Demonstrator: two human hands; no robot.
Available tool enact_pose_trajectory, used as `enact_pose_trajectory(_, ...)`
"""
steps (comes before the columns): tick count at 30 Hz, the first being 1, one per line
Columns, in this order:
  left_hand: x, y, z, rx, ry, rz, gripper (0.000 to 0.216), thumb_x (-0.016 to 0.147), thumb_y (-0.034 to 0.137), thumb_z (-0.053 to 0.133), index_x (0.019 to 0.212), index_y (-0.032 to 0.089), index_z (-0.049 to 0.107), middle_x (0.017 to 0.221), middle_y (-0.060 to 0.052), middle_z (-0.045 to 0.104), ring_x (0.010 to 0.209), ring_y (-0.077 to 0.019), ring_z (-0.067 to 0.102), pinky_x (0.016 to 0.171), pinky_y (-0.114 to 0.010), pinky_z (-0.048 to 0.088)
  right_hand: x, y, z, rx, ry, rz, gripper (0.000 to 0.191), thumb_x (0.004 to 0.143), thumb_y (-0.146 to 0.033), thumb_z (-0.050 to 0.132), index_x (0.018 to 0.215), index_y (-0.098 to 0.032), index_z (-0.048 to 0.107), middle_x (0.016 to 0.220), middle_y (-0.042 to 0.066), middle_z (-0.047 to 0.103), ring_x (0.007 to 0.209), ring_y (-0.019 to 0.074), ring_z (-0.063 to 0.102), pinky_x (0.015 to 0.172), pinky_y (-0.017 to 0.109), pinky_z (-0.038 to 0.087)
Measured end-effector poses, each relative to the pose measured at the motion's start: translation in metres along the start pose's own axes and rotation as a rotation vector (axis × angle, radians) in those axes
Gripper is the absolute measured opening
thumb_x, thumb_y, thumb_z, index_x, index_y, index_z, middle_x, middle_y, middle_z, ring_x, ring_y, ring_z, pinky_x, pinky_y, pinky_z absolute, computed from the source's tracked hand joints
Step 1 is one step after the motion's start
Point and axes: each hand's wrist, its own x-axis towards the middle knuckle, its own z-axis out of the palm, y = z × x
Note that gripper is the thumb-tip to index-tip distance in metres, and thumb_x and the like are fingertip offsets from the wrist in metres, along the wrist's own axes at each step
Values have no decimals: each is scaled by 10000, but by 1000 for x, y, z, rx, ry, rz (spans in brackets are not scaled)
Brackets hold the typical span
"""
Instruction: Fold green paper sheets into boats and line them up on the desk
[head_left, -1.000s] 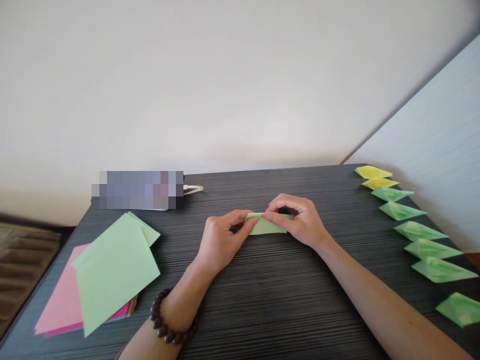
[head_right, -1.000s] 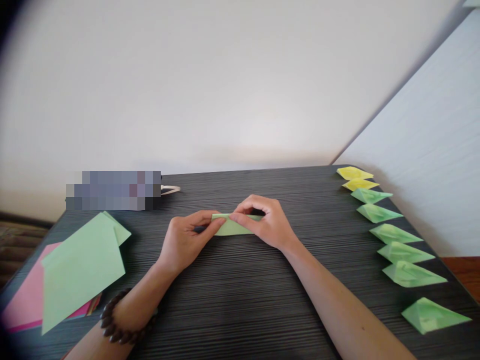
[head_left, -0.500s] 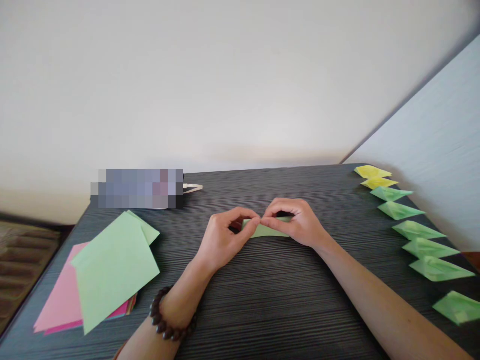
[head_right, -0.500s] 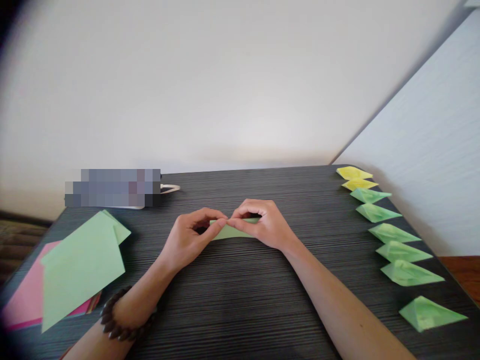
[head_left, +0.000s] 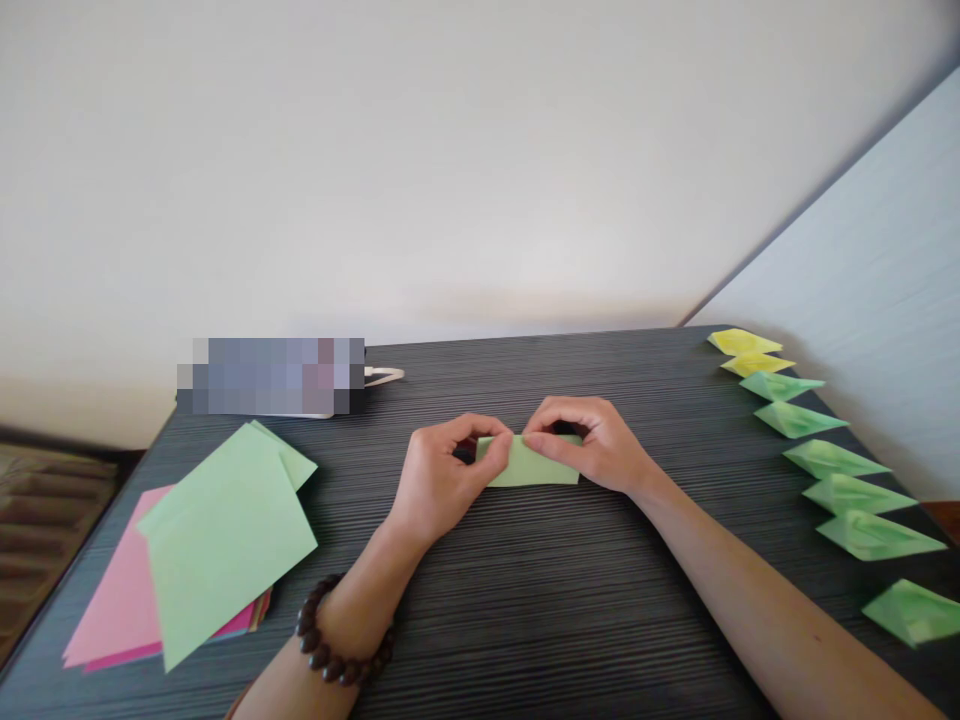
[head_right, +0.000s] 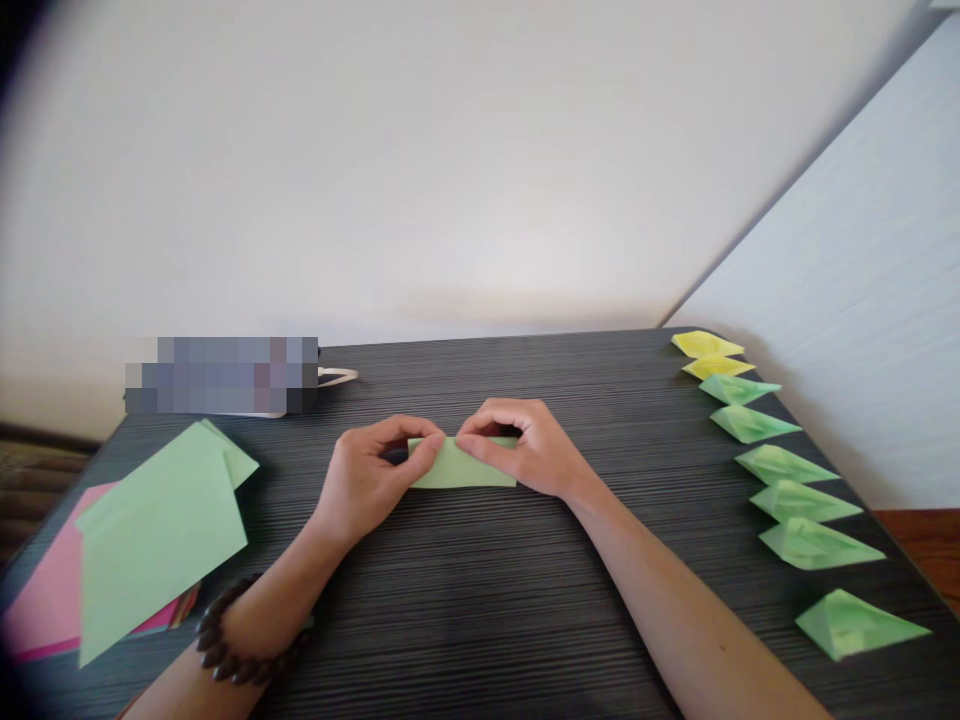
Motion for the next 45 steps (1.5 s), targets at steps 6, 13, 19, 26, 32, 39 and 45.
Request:
enact_pose_trajectory(6, 3, -6, -7, -135, 36, -79, 168, 798, 320, 624, 770, 164, 679, 717, 12, 675, 584, -85, 543, 521, -167, 404, -2, 5, -2, 56, 21, 84, 213, 814, -358, 621, 715, -171, 643, 671, 3, 587, 594, 111, 491, 536, 250, 368)
enact_pose_trajectory(13, 5, -9, -8, -196, 29, -128, 217, 784, 370, 643, 776, 157, 688, 702, 2, 674, 559, -83, 524, 496, -167, 389, -2, 7, -2, 132, 68, 112, 302, 793, -364, 642, 584, -165, 550, 589, -19, 514, 530, 89, 417, 507, 250, 317)
enact_pose_trajectory(19, 6, -13, -9, -129, 28, -122, 220, 780, 369, 641, 780, 155, 689, 733, -13, 682, 579, -101, 554, 515, -185, 419, -1, 7, -1, 115, 138, 113, 296, 800, -380, 635, 599, -173, 574, 585, -21, 503, 546, 96, 416, 521, 257, 315)
enact_pose_trajectory(26, 7, -16, -12, 11, 7, -125, 195, 785, 330, 607, 837, 174, 712, 763, -15, 718, 658, -146, 649, 622, -217, 513, 0, 9, 3, -63, 312, 92, 264, 812, -402, 623, 675, -178, 641, 615, -6, 550, 572, 112, 453, 539, 269, 333)
enact_pose_trajectory(32, 7, -12, -13, 78, 0, -115, 218, 788, 304, 581, 887, 174, 725, 798, -16, 738, 708, -168, 685, 676, -240, 542, 0, 9, 2, -63, 328, 62, 263, 812, -392, 625, 654, -182, 628, 614, -7, 551, 573, 113, 455, 545, 270, 338)
enact_pose_trajectory(39, 8, -12, -13, -56, 18, -146, 221, 803, 239, 540, 903, 146, 714, 801, -31, 741, 698, -161, 688, 658, -237, 546, -2, 11, -2, 1, 314, 73, 298, 805, -399, 628, 606, -185, 573, 585, -21, 500, 551, 105, 422, 529, 263, 328)
enact_pose_trajectory(45, 7, -4, -11, -193, -57, -120, 253, 849, 348, 544, 941, 156, 680, 931, -50, 726, 866, -179, 667, 759, -247, 516, -2, 8, 0, -42, 195, 66, 281, 812, -397, 623, 636, -178, 605, 618, -6, 553, 576, 113, 473, 545, 264, 346)
